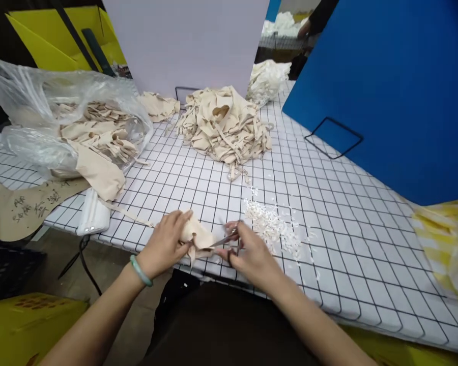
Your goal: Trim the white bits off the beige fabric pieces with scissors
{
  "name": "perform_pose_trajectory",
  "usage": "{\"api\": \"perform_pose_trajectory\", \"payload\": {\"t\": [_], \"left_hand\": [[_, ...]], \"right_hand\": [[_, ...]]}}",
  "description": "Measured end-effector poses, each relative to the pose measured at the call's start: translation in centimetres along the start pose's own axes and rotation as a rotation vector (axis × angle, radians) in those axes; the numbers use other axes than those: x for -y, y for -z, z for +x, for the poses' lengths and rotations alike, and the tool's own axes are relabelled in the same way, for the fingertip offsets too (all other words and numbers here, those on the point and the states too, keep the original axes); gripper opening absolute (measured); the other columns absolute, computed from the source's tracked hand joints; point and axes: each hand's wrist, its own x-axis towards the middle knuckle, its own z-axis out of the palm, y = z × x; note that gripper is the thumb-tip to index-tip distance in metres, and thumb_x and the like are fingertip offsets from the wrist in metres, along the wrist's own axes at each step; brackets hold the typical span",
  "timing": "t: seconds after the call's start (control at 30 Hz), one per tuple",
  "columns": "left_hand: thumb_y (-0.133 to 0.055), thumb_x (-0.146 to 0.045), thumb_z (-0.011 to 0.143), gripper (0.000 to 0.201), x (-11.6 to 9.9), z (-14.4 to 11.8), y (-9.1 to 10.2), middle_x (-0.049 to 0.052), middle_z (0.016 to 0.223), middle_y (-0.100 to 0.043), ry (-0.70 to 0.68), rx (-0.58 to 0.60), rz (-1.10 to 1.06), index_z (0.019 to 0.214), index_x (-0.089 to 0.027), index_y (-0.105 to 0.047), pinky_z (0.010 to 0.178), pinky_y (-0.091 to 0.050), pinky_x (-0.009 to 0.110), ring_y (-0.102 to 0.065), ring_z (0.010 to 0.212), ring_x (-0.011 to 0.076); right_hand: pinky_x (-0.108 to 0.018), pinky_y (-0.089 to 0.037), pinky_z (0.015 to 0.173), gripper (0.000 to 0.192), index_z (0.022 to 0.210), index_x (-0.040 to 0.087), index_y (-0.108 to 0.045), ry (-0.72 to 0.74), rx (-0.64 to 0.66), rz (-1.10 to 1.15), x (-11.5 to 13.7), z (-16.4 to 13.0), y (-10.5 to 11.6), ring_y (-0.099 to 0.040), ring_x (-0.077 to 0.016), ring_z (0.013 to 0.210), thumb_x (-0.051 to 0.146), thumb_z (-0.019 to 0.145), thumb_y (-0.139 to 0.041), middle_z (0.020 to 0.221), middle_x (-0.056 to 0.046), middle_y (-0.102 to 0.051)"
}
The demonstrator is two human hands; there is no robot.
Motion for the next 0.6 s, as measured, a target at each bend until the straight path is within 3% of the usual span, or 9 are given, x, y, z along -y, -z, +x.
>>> {"api": "perform_pose_trajectory", "payload": {"t": [0.1, 0.2, 0.27, 0.37, 0.43, 0.47, 0.53, 0.6], "left_hand": [[-0.048, -0.005, 0.078, 0.038, -0.8, 0.4, -0.1, 0.006, 0.101, -0.061, 0.004, 0.066, -0.229, 0.109, -0.021, -0.062, 0.087, -0.051, 0.038, -0.059, 0.095, 0.0224], [-0.049, -0.004, 0.072, 0.026, -1.9, 2.8, 1.3, 0.001, 0.089, -0.062, 0.036, 0.072, -0.396, 0.088, -0.021, -0.062, 0.076, -0.05, 0.031, -0.059, 0.082, 0.018], [-0.051, -0.003, 0.069, 0.027, -3.0, 6.4, 3.2, 0.0, 0.087, -0.063, 0.011, -0.006, -0.452, 0.087, -0.02, -0.064, 0.074, -0.051, 0.03, -0.06, 0.081, 0.0178], [-0.056, -0.004, 0.074, 0.023, -5.3, 14.3, 7.5, 0.004, 0.089, -0.067, -0.067, -0.218, -0.541, 0.09, -0.017, -0.067, 0.078, -0.055, 0.036, -0.064, 0.086, 0.0214], [-0.055, -0.011, 0.086, 0.03, -6.9, 19.6, 9.9, 0.011, 0.117, -0.064, -0.087, -0.344, -0.559, 0.113, -0.018, -0.065, 0.092, -0.055, 0.042, -0.062, 0.11, 0.0256], [-0.054, -0.012, 0.089, 0.038, -7.6, 21.7, 10.5, 0.013, 0.137, -0.055, -0.086, -0.4, -0.557, 0.125, -0.021, -0.06, 0.102, -0.05, 0.046, -0.052, 0.128, 0.0283], [-0.053, -0.017, 0.094, 0.048, -8.4, 24.1, 9.9, 0.012, 0.158, -0.033, -0.072, -0.47, -0.552, 0.141, -0.024, -0.047, 0.115, -0.037, 0.052, -0.026, 0.15, 0.0306], [-0.058, -0.025, 0.094, 0.055, -8.8, 23.9, 7.3, 0.013, 0.162, -0.028, -0.069, -0.447, -0.558, 0.146, -0.024, -0.043, 0.118, -0.034, 0.054, -0.022, 0.152, 0.0325]], "right_hand": [[-0.026, -0.043, 0.06, 0.018, 0.084, 0.022, -0.05, 0.023, 0.089, 0.125, 1.1, 1.5, -3.5, -0.053, -0.0148, 0.066, 0.012, 0.073, -0.06, 0.076, 0.002, -0.057], [-0.023, -0.035, 0.052, 0.022, 0.071, 0.023, -0.041, 0.04, 0.094, 0.261, 2.2, 4.3, -3.7, -0.044, -0.0111, 0.058, 0.008, 0.067, -0.056, 0.065, 0.006, -0.048], [-0.022, -0.035, 0.051, 0.018, 0.072, 0.022, -0.044, 0.068, 0.025, 0.341, 3.4, 7.3, -1.6, -0.044, -0.0108, 0.058, 0.011, 0.066, -0.057, 0.065, 0.006, -0.05], [-0.025, -0.043, 0.055, 0.012, 0.079, 0.021, -0.055, 0.118, -0.192, 0.362, 6.2, 13.6, 4.1, -0.053, -0.0144, 0.062, 0.019, 0.07, -0.062, 0.072, 0.001, -0.06], [-0.027, -0.046, 0.059, 0.016, 0.092, 0.022, -0.056, 0.124, -0.334, 0.355, 7.7, 18.1, 8.4, -0.058, -0.0169, 0.07, 0.025, 0.076, -0.06, 0.085, -0.003, -0.065], [-0.028, -0.047, 0.061, 0.02, 0.098, 0.022, -0.055, 0.115, -0.403, 0.346, 8.0, 20.0, 10.2, -0.06, -0.0181, 0.075, 0.028, 0.079, -0.059, 0.092, -0.005, -0.066], [-0.03, -0.047, 0.066, 0.026, 0.101, 0.022, -0.052, 0.085, -0.517, 0.315, 7.7, 22.5, 12.6, -0.06, -0.0203, 0.085, 0.033, 0.079, -0.061, 0.1, -0.008, -0.065], [-0.03, -0.046, 0.067, 0.026, 0.097, 0.02, -0.054, 0.061, -0.526, 0.285, 6.1, 22.5, 12.7, -0.06, -0.0208, 0.084, 0.035, 0.077, -0.063, 0.095, -0.007, -0.065]]}}
